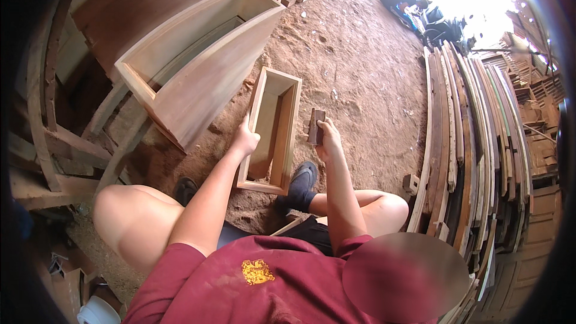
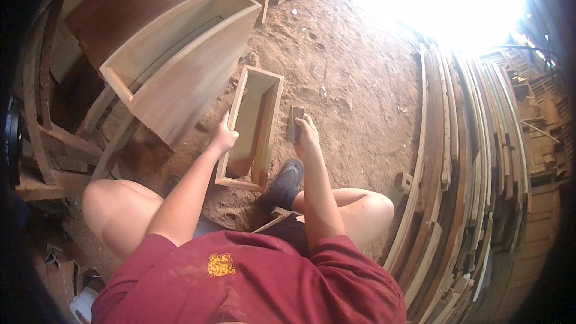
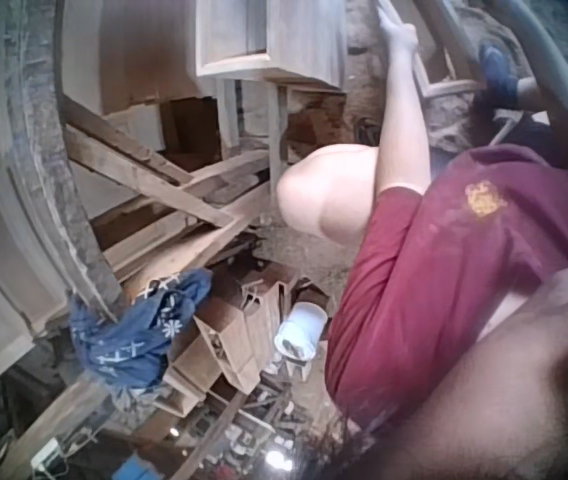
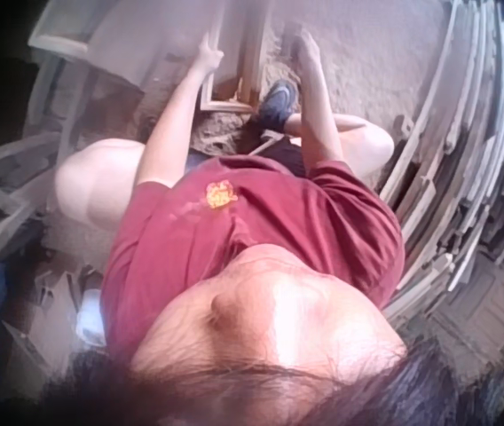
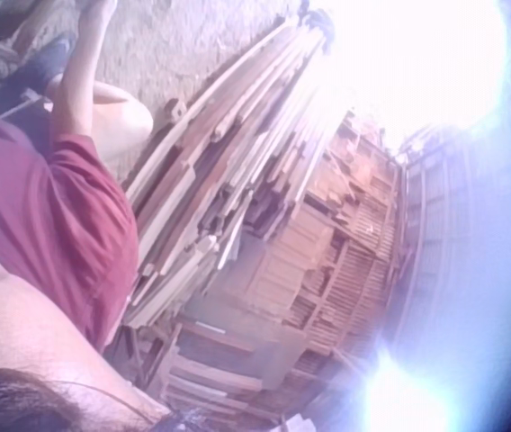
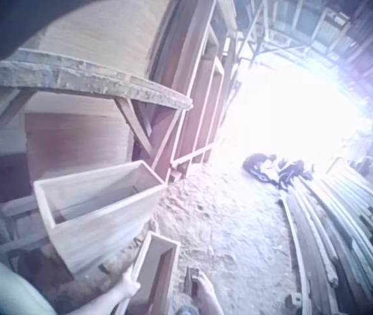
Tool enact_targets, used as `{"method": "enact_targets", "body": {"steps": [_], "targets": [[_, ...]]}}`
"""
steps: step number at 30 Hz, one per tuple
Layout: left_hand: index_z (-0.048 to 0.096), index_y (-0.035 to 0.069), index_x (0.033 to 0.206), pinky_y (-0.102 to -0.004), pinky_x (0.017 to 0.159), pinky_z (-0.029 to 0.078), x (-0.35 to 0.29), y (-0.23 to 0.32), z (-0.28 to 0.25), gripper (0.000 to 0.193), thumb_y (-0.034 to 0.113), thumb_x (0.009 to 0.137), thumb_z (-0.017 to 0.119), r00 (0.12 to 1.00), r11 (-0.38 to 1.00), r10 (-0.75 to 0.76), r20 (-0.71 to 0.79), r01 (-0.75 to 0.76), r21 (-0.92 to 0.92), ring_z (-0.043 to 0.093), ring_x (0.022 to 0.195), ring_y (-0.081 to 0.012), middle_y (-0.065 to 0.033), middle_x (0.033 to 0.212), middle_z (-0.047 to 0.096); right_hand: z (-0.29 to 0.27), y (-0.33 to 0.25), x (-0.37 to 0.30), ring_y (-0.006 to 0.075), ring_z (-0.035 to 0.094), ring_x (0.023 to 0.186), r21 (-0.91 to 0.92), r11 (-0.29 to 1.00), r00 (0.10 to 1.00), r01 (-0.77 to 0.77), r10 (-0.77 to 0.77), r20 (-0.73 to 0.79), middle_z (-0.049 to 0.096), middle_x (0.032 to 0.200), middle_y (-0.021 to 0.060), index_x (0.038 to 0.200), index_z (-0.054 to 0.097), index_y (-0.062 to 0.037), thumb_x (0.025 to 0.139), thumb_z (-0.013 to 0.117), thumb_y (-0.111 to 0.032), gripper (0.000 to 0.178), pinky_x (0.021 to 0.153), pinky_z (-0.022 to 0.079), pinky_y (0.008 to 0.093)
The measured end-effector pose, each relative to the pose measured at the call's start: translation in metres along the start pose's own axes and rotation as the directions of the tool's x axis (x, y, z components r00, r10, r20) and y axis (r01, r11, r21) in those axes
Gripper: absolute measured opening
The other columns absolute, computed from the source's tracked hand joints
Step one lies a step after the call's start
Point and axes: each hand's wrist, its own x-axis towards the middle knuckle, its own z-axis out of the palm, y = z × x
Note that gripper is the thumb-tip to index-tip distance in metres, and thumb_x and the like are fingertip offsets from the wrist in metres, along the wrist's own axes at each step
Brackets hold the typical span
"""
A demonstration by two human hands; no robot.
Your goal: The person sits on the ground and assembles a small wooden drawer by fitting side panels into grooves on the base and back pieces. They repeatedly adjust and align the pieces by hand to ensure a snug fit.
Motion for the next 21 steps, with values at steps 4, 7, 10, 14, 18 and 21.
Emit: {"method": "enact_targets", "body": {"steps": [4, 7, 10, 14, 18, 21], "targets": [[0.028, 0.010, 0.156, -0.0404, 0.097, 0.050, 0.000, 0.001, 0.000, 0.089, 0.011, 0.073, 0.060, 0.998, 0.993, 0.032, -0.046, -0.026, 0.111, 0.063, 0.114, -0.0370, -0.0249, 0.128, 0.062, 0.005, 0.003, -0.007, 0.0252, 0.068, 0.084, -0.025, 1.000, 0.998, 0.008, -0.006, 0.070, 0.069, 0.105, 0.0172, 0.122, 0.052, -0.0064, 0.104, 0.044, -0.020, 0.023, 0.071, 0.058, 0.0392], [0.024, 0.015, 0.158, -0.0421, 0.103, 0.048, -0.012, 0.017, 0.000, 0.088, 0.019, 0.078, 0.061, 0.980, 0.928, 0.131, -0.147, -0.069, 0.366, 0.058, 0.123, -0.0353, -0.0249, 0.135, 0.058, 0.022, -0.003, -0.025, 0.0215, 0.068, 0.079, -0.032, 0.999, 0.993, 0.007, -0.003, 0.115, 0.069, 0.099, 0.0136, 0.118, 0.055, -0.0060, 0.105, 0.048, -0.020, 0.020, 0.070, 0.058, 0.0361], [0.033, 0.017, 0.155, -0.0441, 0.103, 0.049, -0.013, 0.018, 0.004, 0.074, 0.037, 0.090, 0.061, 0.861, 0.694, 0.423, -0.282, -0.107, 0.712, 0.053, 0.132, -0.0288, -0.0210, 0.142, 0.054, 0.035, 0.000, -0.030, 0.0166, 0.067, 0.074, -0.035, 0.996, 0.991, 0.078, -0.074, 0.115, 0.070, 0.092, 0.0083, 0.110, 0.058, -0.0072, 0.104, 0.053, -0.021, 0.016, 0.065, 0.056, 0.0322], [0.070, 0.005, 0.114, -0.0394, 0.085, 0.055, -0.039, 0.095, -0.010, 0.053, 0.052, 0.090, 0.068, 0.909, 0.907, 0.415, -0.049, -0.408, 0.109, 0.069, 0.098, -0.0248, -0.0197, 0.112, 0.070, 0.027, 0.000, -0.039, 0.0100, 0.064, 0.071, -0.094, 0.976, 0.980, 0.198, -0.196, 0.027, 0.069, 0.086, 0.0029, 0.102, 0.063, -0.0064, 0.102, 0.059, -0.019, 0.013, 0.060, 0.052, 0.0272], [0.071, 0.000, 0.104, -0.0271, 0.067, 0.054, -0.043, 0.105, 0.011, 0.035, 0.031, 0.089, 0.077, 0.936, 0.925, 0.277, 0.219, -0.199, -0.322, 0.065, 0.074, -0.0113, -0.0069, 0.088, 0.072, 0.041, -0.005, -0.054, 0.0092, 0.065, 0.079, -0.229, 0.932, 0.960, 0.281, -0.278, 0.043, 0.069, 0.086, 0.0049, 0.107, 0.063, -0.0021, 0.100, 0.062, -0.015, 0.015, 0.064, 0.053, 0.0262], [0.071, 0.003, 0.101, -0.0231, 0.063, 0.052, -0.047, 0.105, 0.011, 0.023, 0.024, 0.091, 0.076, 0.924, 0.811, 0.231, 0.304, -0.011, -0.584, 0.064, 0.071, -0.0098, -0.0033, 0.087, 0.071, 0.050, -0.009, -0.065, 0.0110, 0.066, 0.079, -0.198, 0.936, 0.956, 0.292, -0.293, 0.024, 0.069, 0.089, 0.0071, 0.114, 0.058, -0.0020, 0.098, 0.062, -0.010, 0.018, 0.064, 0.053, 0.0262]]}}
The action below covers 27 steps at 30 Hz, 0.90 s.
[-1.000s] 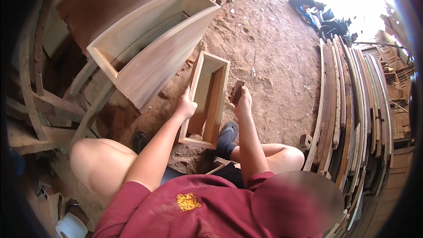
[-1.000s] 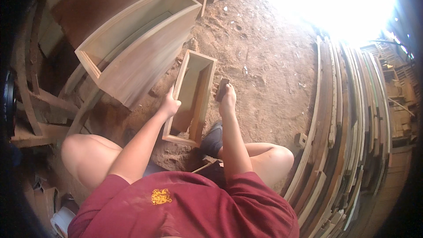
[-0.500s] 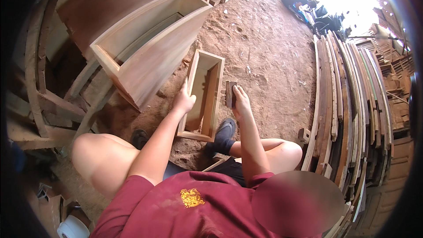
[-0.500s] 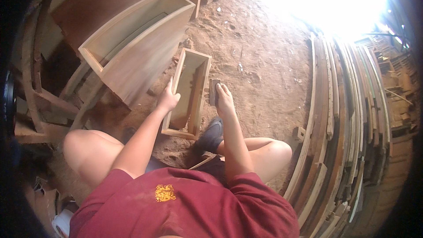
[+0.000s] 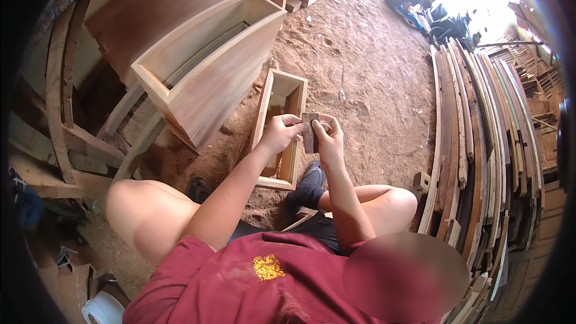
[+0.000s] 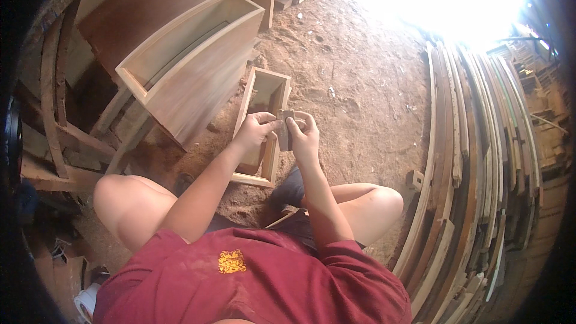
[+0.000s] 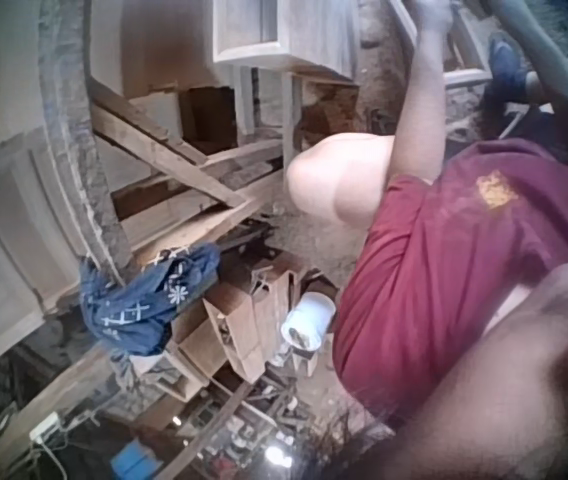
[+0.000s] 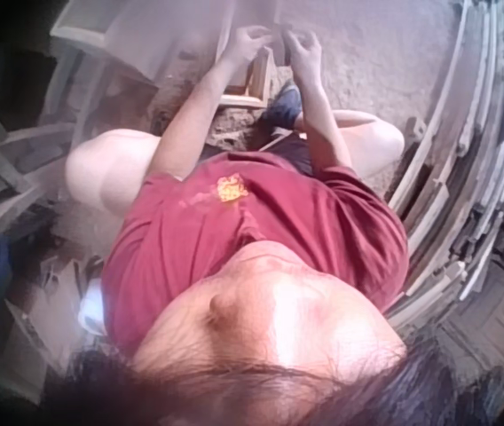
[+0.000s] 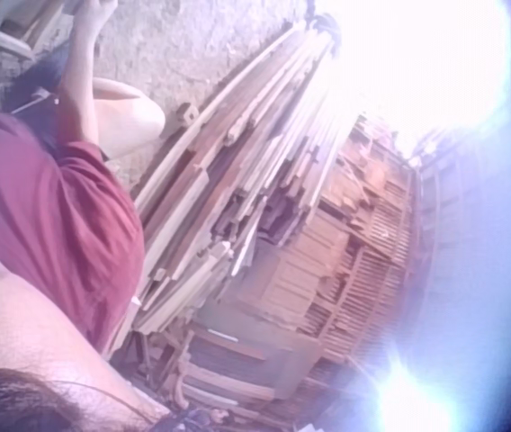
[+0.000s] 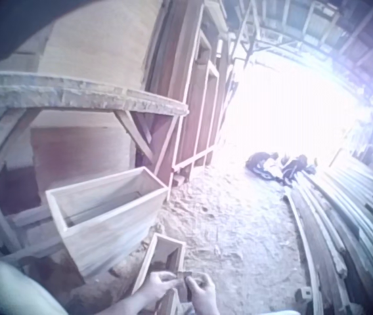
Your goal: The person sits on the ground and assembles a small wooden drawer by fitting side panels into grooves on the base and back pieces. They repeatedly adjust and align the pieces by hand to ensure a snug fit.
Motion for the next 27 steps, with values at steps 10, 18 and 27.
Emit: {"method": "enact_targets", "body": {"steps": [10, 18, 27], "targets": [[0.063, 0.011, 0.092, -0.0210, 0.053, 0.044, -0.005, 0.006, 0.003, 0.018, 0.021, 0.089, 0.077, 0.999, 0.999, -0.046, 0.017, 0.047, -0.021, 0.057, 0.064, -0.0046, 0.0024, 0.078, 0.063, -0.010, 0.009, -0.012, 0.0114, 0.066, 0.073, -0.017, 0.998, 0.995, -0.067, 0.068, 0.077, 0.069, 0.087, 0.0066, 0.109, 0.061, -0.0011, 0.099, 0.060, -0.011, 0.014, 0.063, 0.055, 0.0257], [0.063, 0.010, 0.089, -0.0228, 0.055, 0.045, -0.009, 0.009, 0.003, 0.018, 0.017, 0.086, 0.079, 0.998, 0.999, -0.040, 0.046, 0.041, -0.016, 0.058, 0.067, -0.0056, 0.0018, 0.079, 0.065, -0.018, 0.011, -0.012, 0.0117, 0.065, 0.071, -0.176, 0.984, 0.970, 0.002, 0.041, 0.240, 0.069, 0.089, 0.0055, 0.110, 0.063, -0.0038, 0.105, 0.053, -0.029, 0.027, 0.066, 0.057, 0.0308], [0.061, 0.007, 0.079, -0.0302, 0.067, 0.051, -0.008, 0.022, -0.004, 0.018, 0.013, 0.085, 0.076, 0.952, 0.865, 0.306, 0.018, -0.286, 0.413, 0.063, 0.078, -0.0143, -0.0024, 0.077, 0.061, -0.015, 0.017, -0.008, 0.0146, 0.061, 0.100, -0.008, 0.972, 0.972, -0.233, 0.233, 0.009, 0.067, 0.111, 0.0055, 0.128, 0.056, -0.0102, 0.103, 0.042, -0.056, 0.054, 0.086, 0.044, 0.0339]]}}
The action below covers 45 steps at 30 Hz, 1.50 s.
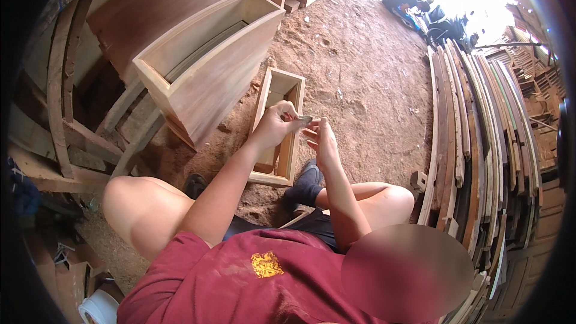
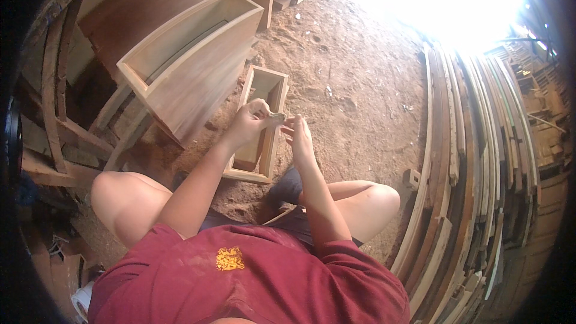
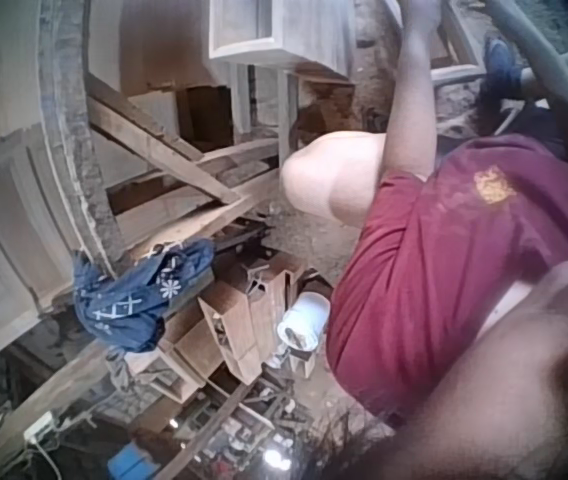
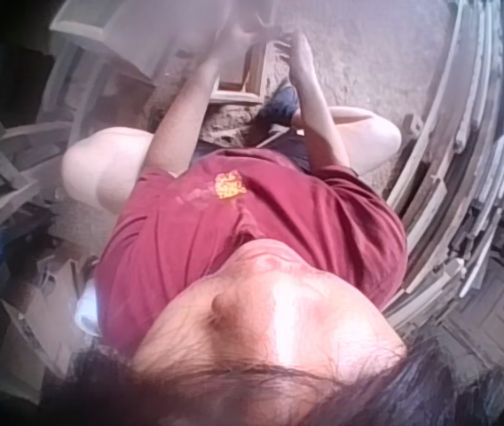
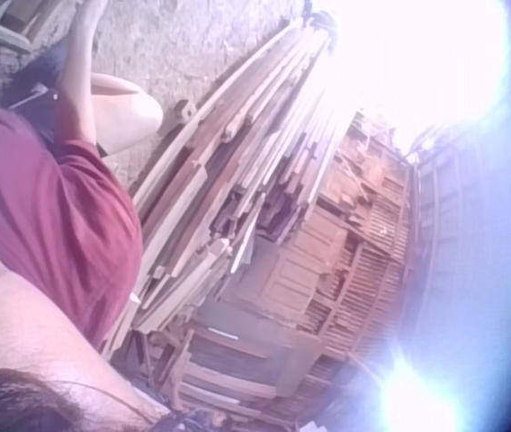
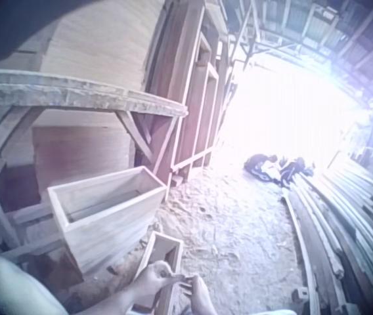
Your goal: The person sits on the ground and assembles a small wooden drawer by fitting side panels into grooves on the base and back pieces. They repeatedly adjust and align the pieces by hand to ensure a snug fit.
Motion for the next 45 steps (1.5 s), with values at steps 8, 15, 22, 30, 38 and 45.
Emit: {"method": "enact_targets", "body": {"steps": [8, 15, 22, 30, 38, 45], "targets": [[0.065, 0.010, 0.079, -0.0396, 0.073, 0.058, -0.014, 0.003, 0.004, 0.003, 0.007, 0.080, 0.066, 0.847, 0.673, 0.515, 0.130, -0.494, 0.550, 0.066, 0.088, -0.0270, -0.0077, 0.086, 0.063, 0.001, -0.014, 0.004, 0.0150, 0.064, 0.079, 0.201, 0.948, 0.959, -0.246, 0.209, 0.189, 0.067, 0.095, 0.0055, 0.126, 0.057, -0.0059, 0.102, 0.054, -0.044, 0.045, 0.068, 0.054, 0.0318], [0.062, 0.011, 0.079, -0.0382, 0.084, 0.057, -0.019, -0.006, 0.022, 0.005, 0.009, 0.076, 0.066, 0.729, 0.511, 0.629, 0.270, -0.650, 0.563, 0.064, 0.109, -0.0252, -0.0044, 0.092, 0.063, -0.001, -0.003, 0.015, 0.0120, 0.060, 0.073, 0.423, 0.895, 0.983, -0.142, 0.076, 0.169, 0.066, 0.092, 0.0024, 0.106, 0.065, -0.0112, 0.101, 0.060, -0.035, 0.024, 0.058, 0.044, 0.0283], [0.050, 0.014, 0.124, -0.0519, 0.113, 0.035, -0.015, -0.023, 0.006, 0.047, 0.026, 0.085, 0.074, 0.962, 0.556, 0.265, 0.067, -0.209, 0.805, 0.042, 0.137, -0.0339, -0.0169, 0.136, 0.048, -0.004, 0.024, 0.068, 0.0086, 0.053, 0.066, 0.074, 0.995, 0.985, 0.073, -0.060, -0.161, 0.061, 0.078, -0.0012, 0.096, 0.063, -0.0098, 0.101, 0.062, -0.027, 0.018, 0.057, 0.040, 0.0259], [0.016, 0.008, 0.158, -0.0471, 0.111, 0.041, -0.011, -0.103, -0.024, 0.106, 0.044, 0.080, 0.078, 0.805, 0.724, -0.485, -0.341, 0.589, 0.359, 0.048, 0.133, -0.0429, -0.0297, 0.148, 0.042, 0.000, 0.075, 0.127, 0.0232, 0.060, 0.072, -0.519, 0.854, 0.953, 0.016, -0.170, -0.251, 0.061, 0.077, 0.0165, 0.089, 0.054, 0.0034, 0.096, 0.065, -0.039, 0.044, 0.068, 0.048, 0.0396], [0.048, -0.006, 0.136, -0.0449, 0.102, 0.047, -0.017, -0.107, -0.035, 0.067, 0.024, 0.079, 0.068, 0.782, 0.745, -0.543, -0.306, 0.616, 0.255, 0.061, 0.117, -0.0400, -0.0289, 0.125, 0.062, 0.048, 0.040, 0.133, 0.0291, 0.061, 0.102, -0.519, 0.848, 0.957, -0.108, -0.053, -0.285, 0.062, 0.112, 0.0215, 0.119, 0.048, 0.0033, 0.102, 0.053, -0.040, 0.047, 0.088, 0.048, 0.0424], [0.055, -0.001, 0.129, -0.0488, 0.092, 0.053, -0.011, -0.093, -0.025, 0.056, 0.016, 0.076, 0.059, 0.772, 0.691, -0.526, -0.357, 0.632, 0.350, 0.066, 0.103, -0.0433, -0.0280, 0.110, 0.068, 0.035, 0.026, 0.244, 0.0393, 0.058, 0.119, -0.462, 0.883, 0.949, -0.086, -0.068, -0.307, 0.057, 0.128, 0.0313, 0.134, 0.041, 0.0079, 0.103, 0.046, -0.044, 0.061, 0.098, 0.046, 0.0463]]}}
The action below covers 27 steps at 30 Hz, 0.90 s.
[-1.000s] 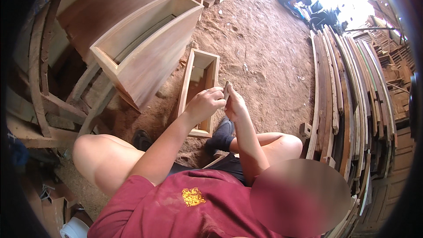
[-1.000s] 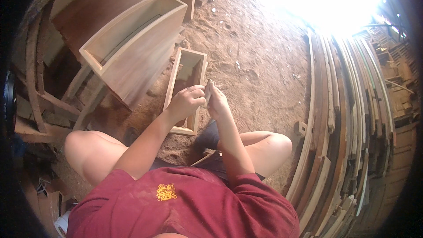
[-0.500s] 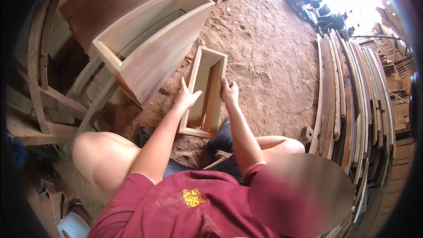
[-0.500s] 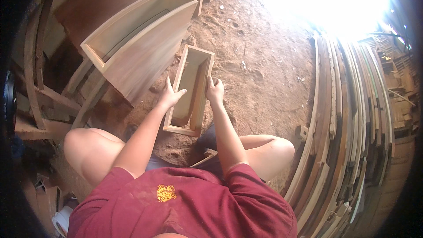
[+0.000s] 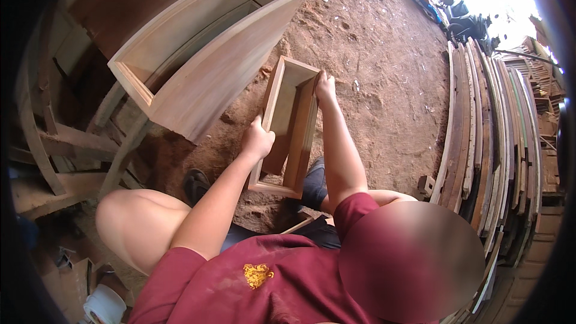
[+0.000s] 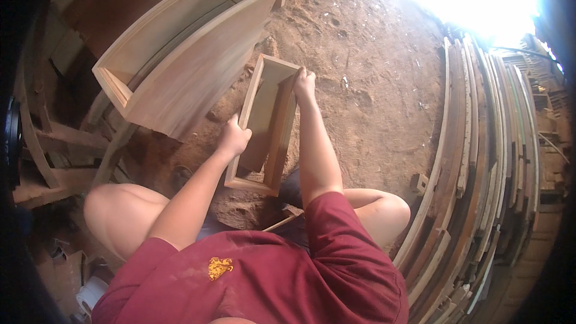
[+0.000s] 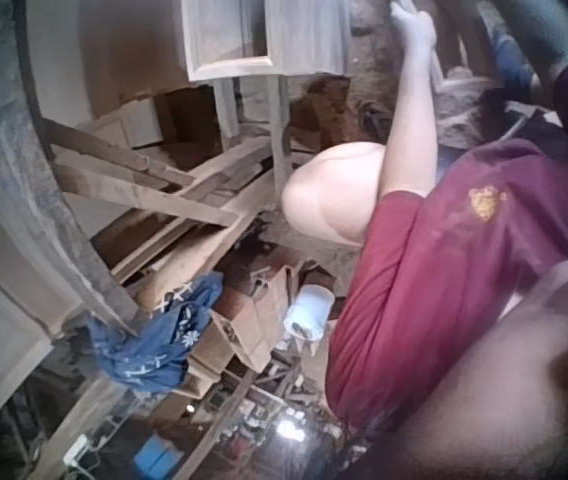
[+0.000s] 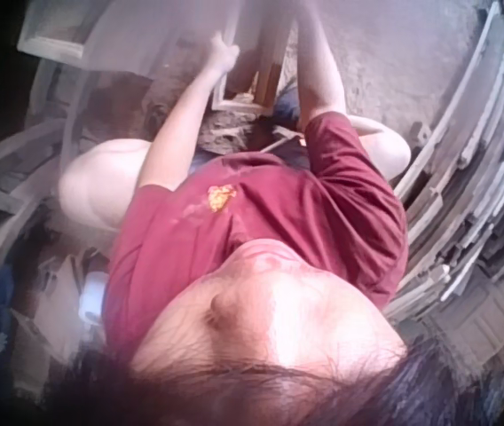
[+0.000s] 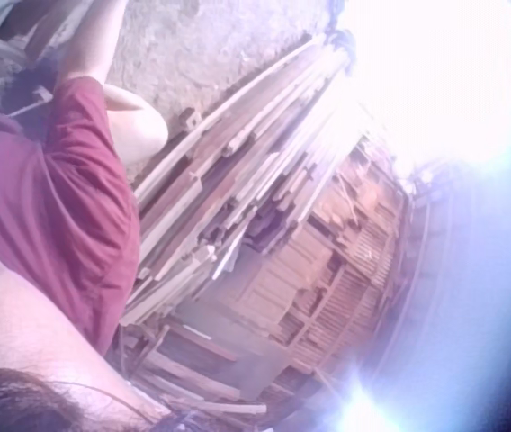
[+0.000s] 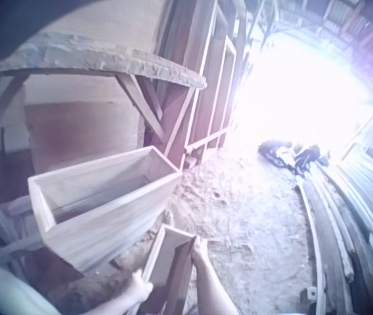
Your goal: The person sits on the ground and assembles a small wooden drawer by fitting side panels into grooves on the base and back pieces. They repeatedly adjust and align the pieces by hand to ensure a snug fit.
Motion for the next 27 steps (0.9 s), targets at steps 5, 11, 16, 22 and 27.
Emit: {"method": "enact_targets", "body": {"steps": [5, 11, 16, 22, 27], "targets": [[0.054, -0.002, 0.130, -0.0486, 0.093, 0.053, 0.006, -0.001, 0.009, 0.057, 0.016, 0.076, 0.059, 0.999, 1.000, 0.015, 0.036, -0.015, 0.003, 0.065, 0.104, -0.0437, -0.0284, 0.110, 0.068, -0.008, 0.006, 0.039, 0.0361, 0.059, 0.117, -0.025, 1.000, 1.000, -0.015, 0.015, -0.002, 0.061, 0.123, 0.0275, 0.127, 0.050, 0.0052, 0.103, 0.047, -0.042, 0.053, 0.097, 0.046, 0.0453], [0.051, -0.003, 0.133, -0.0494, 0.092, 0.053, 0.010, -0.022, 0.012, 0.061, 0.017, 0.077, 0.059, 1.000, 0.998, 0.013, 0.007, -0.013, -0.060, 0.065, 0.103, -0.0450, -0.0318, 0.110, 0.066, 0.002, 0.038, -0.033, 0.0270, 0.062, 0.107, 0.089, 0.989, 0.993, 0.119, -0.121, 0.015, 0.065, 0.112, 0.0196, 0.126, 0.051, 0.0037, 0.104, 0.046, -0.038, 0.047, 0.093, 0.048, 0.0394], [0.053, -0.003, 0.130, -0.0476, 0.095, 0.050, -0.001, 0.003, 0.005, 0.059, 0.019, 0.076, 0.060, 1.000, 0.997, 0.008, 0.028, -0.006, -0.071, 0.063, 0.110, -0.0435, -0.0295, 0.119, 0.064, -0.002, 0.013, 0.022, 0.0273, 0.062, 0.106, 0.120, 0.991, 0.998, 0.057, -0.060, 0.021, 0.065, 0.113, 0.0185, 0.123, 0.056, 0.0036, 0.104, 0.047, -0.036, 0.045, 0.091, 0.047, 0.0404], [0.050, -0.005, 0.136, -0.0487, 0.090, 0.054, 0.006, -0.011, 0.011, 0.065, 0.017, 0.075, 0.059, 0.997, 0.998, 0.062, -0.054, -0.062, -0.008, 0.066, 0.102, -0.0450, -0.0317, 0.110, 0.066, 0.002, 0.043, 0.019, 0.0340, 0.057, 0.122, 0.055, 0.983, 0.982, 0.176, -0.179, 0.066, 0.060, 0.127, 0.0250, 0.134, 0.050, 0.0042, 0.104, 0.045, -0.039, 0.053, 0.104, 0.042, 0.0404], [0.047, -0.005, 0.139, -0.0485, 0.092, 0.054, 0.003, -0.011, 0.007, 0.069, 0.019, 0.075, 0.058, 0.998, 0.998, 0.055, -0.039, -0.055, -0.013, 0.066, 0.104, -0.0445, -0.0319, 0.112, 0.066, -0.002, 0.037, -0.022, 0.0294, 0.053, 0.126, 0.056, 0.992, 0.991, 0.110, -0.114, 0.067, 0.056, 0.135, 0.0214, 0.135, 0.051, 0.0018, 0.106, 0.041, -0.045, 0.056, 0.104, 0.041, 0.0416]]}}
